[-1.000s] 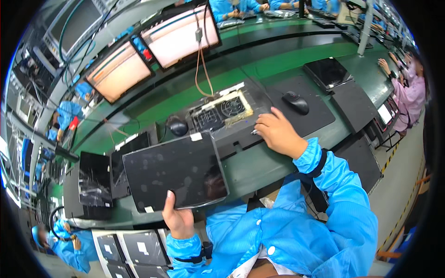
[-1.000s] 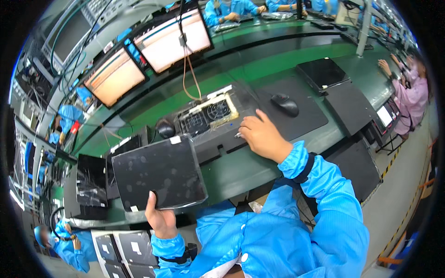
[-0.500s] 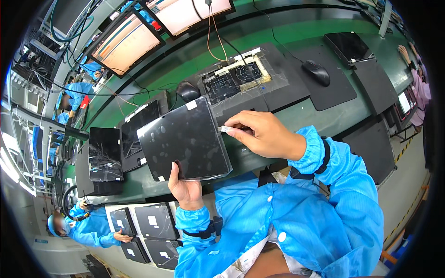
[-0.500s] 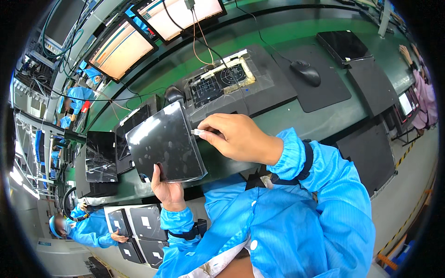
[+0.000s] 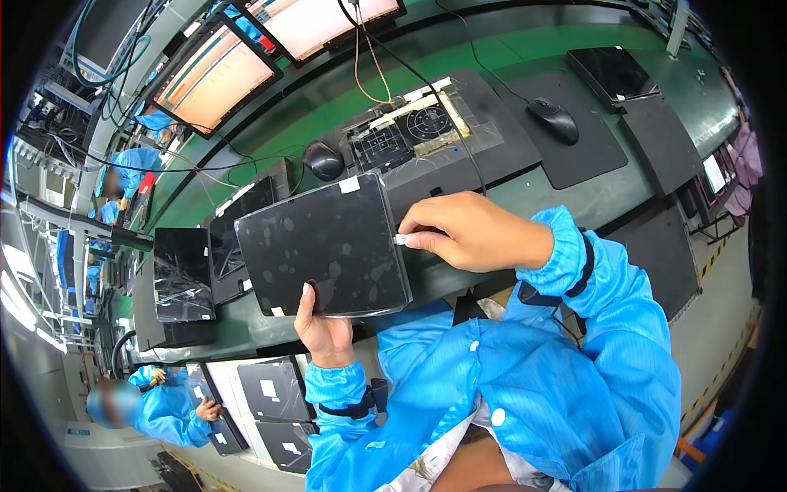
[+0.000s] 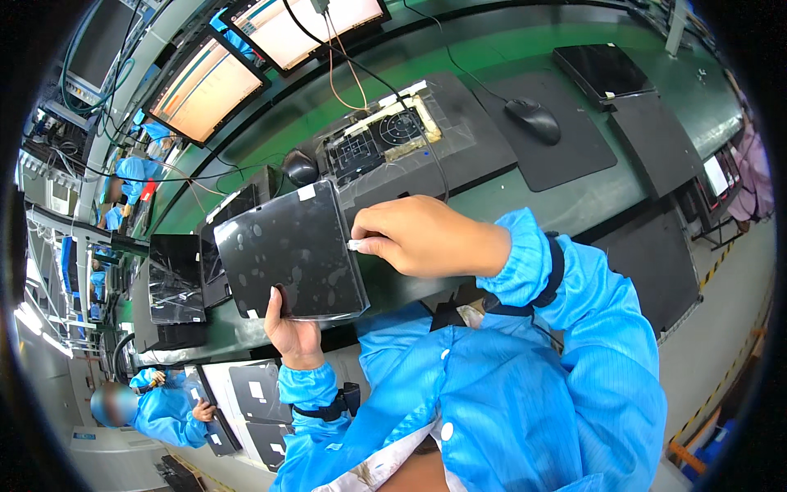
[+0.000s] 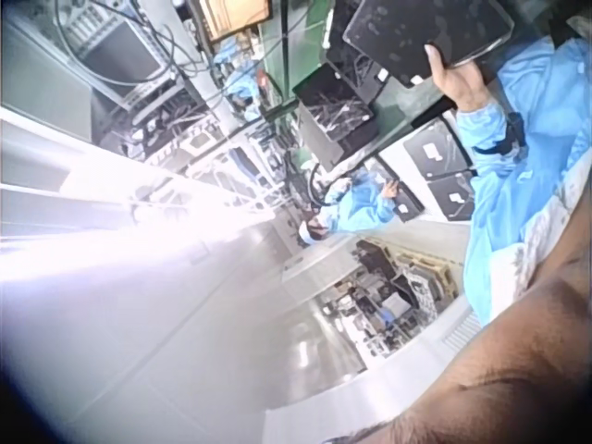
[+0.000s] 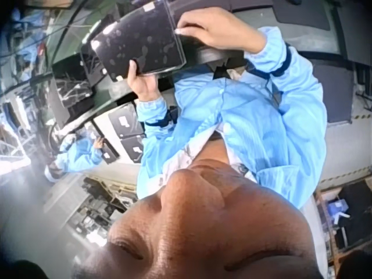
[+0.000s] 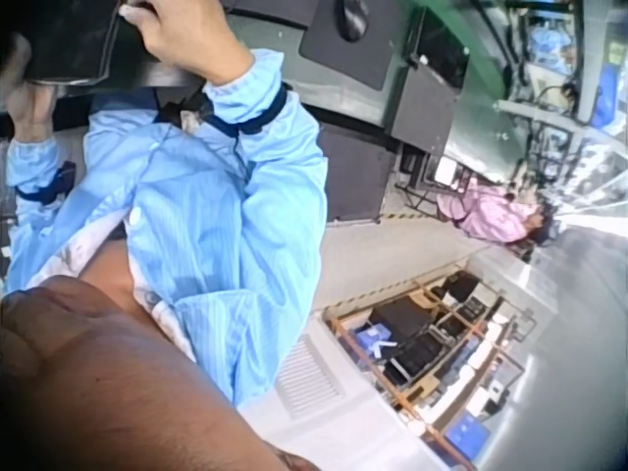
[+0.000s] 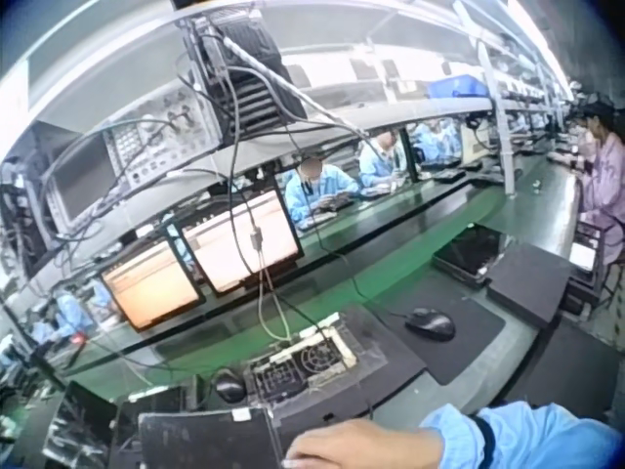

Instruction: Assembling and testing tablet-like electronic devices on a production line.

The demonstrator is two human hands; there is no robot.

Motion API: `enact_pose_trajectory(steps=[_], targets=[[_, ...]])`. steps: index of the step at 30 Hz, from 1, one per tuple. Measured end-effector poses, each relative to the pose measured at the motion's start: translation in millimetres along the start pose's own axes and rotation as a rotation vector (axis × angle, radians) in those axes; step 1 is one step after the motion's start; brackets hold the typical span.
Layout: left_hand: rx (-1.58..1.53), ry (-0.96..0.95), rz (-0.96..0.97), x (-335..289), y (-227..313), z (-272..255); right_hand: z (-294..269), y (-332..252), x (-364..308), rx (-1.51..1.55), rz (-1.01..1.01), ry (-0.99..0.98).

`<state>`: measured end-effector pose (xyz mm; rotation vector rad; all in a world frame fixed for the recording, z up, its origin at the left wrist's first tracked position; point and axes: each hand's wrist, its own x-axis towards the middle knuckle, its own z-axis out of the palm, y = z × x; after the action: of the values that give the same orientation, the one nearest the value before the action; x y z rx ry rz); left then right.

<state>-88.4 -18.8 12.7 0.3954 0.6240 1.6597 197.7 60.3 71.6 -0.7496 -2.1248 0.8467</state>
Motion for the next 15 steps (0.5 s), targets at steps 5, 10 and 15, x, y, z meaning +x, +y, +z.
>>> enact_pose_trajectory(steps=[5, 10, 15], targets=[[0.039, 0.016, 0.012, 5.8, -12.1, 11.1, -2.4, 16.3, 6.9, -0.167, -0.156, 0.095], [-0.066, 0.011, 0.185, 23.3, -21.9, 35.6, 6.5, 15.4, 4.4, -0.352, -0.285, 0.734], [0.14, -0.075, 0.064, 44.2, -38.0, 80.3, 15.1, 21.9, 10.1, 1.074, 0.375, 0.297]])
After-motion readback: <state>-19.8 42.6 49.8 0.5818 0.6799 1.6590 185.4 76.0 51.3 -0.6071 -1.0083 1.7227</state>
